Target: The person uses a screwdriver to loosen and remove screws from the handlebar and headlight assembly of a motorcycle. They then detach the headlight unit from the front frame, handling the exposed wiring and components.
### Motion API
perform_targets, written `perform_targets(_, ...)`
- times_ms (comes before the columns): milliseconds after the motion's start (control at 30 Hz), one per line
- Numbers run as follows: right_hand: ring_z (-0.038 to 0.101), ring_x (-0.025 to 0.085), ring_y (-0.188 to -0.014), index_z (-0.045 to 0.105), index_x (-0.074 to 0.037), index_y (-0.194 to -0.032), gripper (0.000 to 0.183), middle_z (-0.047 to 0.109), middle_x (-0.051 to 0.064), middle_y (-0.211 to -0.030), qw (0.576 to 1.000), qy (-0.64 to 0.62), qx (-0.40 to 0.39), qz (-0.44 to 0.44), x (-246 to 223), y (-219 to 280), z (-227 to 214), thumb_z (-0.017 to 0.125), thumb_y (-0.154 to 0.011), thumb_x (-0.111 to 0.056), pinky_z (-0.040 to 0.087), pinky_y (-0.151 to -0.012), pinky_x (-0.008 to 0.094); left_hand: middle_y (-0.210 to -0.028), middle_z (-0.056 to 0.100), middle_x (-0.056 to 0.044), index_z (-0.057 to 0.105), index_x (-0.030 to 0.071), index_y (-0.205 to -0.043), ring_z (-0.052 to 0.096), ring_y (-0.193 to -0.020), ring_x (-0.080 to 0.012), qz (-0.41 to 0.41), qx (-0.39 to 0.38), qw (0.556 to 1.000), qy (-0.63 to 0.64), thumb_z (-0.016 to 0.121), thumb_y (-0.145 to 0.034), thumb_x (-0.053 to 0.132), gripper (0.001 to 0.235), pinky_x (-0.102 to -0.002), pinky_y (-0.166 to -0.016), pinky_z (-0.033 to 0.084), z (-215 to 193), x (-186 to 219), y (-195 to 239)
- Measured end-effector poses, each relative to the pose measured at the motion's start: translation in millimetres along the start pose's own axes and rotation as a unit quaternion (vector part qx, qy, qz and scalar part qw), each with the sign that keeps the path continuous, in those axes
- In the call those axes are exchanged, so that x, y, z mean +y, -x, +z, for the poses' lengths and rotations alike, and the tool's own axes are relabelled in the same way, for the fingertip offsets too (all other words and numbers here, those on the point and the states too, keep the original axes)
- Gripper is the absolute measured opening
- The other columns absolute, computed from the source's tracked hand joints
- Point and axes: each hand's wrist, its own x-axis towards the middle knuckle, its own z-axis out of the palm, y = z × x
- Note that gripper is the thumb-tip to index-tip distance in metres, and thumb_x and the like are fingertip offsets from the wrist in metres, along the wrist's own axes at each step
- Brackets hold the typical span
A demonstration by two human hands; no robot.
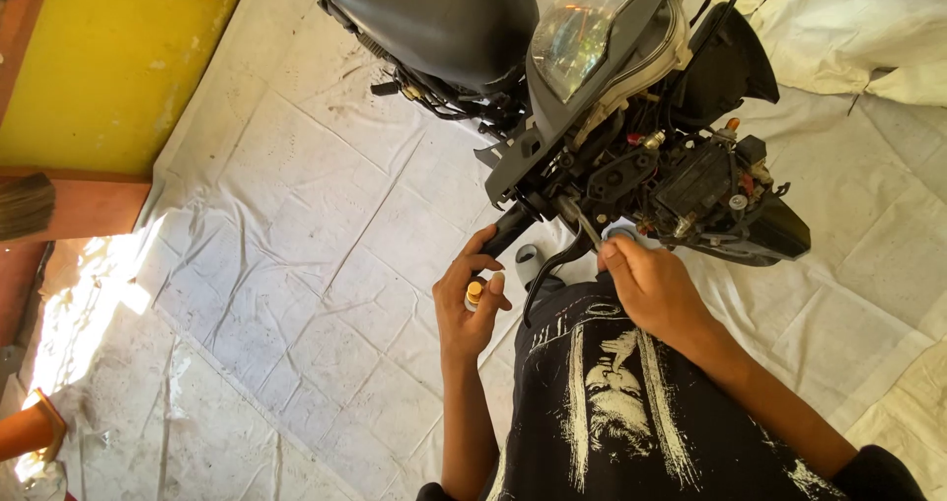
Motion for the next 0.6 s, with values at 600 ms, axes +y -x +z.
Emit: perform_targets(600,0.068,0.039,-0.051,0.065,-0.007,-0.094,0.036,0.064,0.017,-0.053,0.999,0.02,0.002,-0.033,-3,-2,-3,0.042,-0.111,-0.03,0.05,-0.055,0.047,-0.125,0.071,-0.02,0.066,0.005,-0.088,0.067,-0.045,-0.0161,0.006,-0.001,1.0,-0.013,0.068,-0.094,0.037,0.032,-0.026,-0.055,0.049,2,7,-3)
